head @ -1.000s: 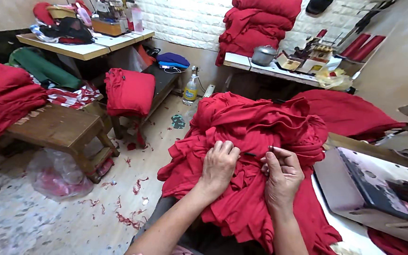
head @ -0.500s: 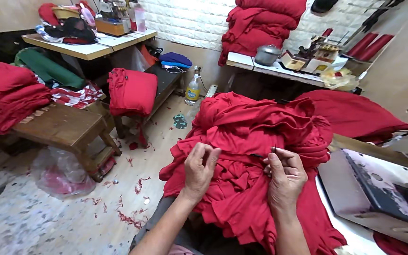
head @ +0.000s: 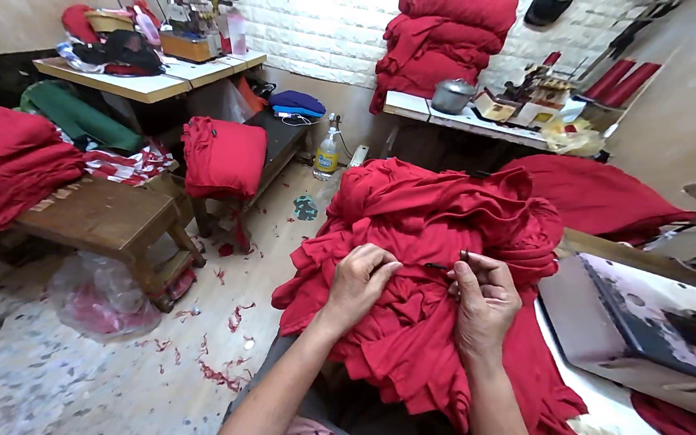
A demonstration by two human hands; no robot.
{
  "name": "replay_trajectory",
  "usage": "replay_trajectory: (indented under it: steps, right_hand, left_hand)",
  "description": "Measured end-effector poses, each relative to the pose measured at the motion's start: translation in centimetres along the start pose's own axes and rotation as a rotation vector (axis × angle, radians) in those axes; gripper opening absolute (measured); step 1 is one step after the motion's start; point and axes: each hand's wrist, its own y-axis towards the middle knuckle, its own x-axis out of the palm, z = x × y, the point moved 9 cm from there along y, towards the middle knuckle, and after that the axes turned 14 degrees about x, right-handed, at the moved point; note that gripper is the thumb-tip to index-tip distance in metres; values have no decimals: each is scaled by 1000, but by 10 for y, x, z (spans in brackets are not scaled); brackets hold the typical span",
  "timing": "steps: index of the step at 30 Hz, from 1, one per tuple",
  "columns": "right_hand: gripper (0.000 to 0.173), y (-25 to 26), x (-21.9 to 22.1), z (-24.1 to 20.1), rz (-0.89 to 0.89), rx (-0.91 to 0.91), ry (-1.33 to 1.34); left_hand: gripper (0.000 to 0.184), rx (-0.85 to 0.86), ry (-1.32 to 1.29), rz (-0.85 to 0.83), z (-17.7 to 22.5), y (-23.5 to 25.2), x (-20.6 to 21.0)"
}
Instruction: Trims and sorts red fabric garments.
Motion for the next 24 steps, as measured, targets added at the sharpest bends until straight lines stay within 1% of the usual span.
replay_trajectory:
  steps: [3,6,10,12,18,21,24]
  right_hand:
    - [23,-4,1,-5,10,-55,-22]
    - [25,-11,3,-15,16,-181,-121]
    - [25,-25,13,-31,0,-386,-336]
    - [23,-29,21,-35,-27,-465,-431]
    - [18,-35,45,-41,-92,-598,-722]
    - [18,-36,54,-44,-86,-644,-799]
    - [18,-34,59,-45,-88,-664,-818]
  left_hand:
    - [25,-45,-16,-4,-1,-3,-2]
    - [28,-91,-16,9,-4,-5,-1]
    - [25,-128,-90,130,-4,-9,-6]
    - [23,-108,-88,179,0,-12,-9]
    - [22,-82,-85,194,1,-13,-9]
    - [21,-68,-80,196,2,-13,-9]
    - [20,-55,-80,198,2,-12,-9]
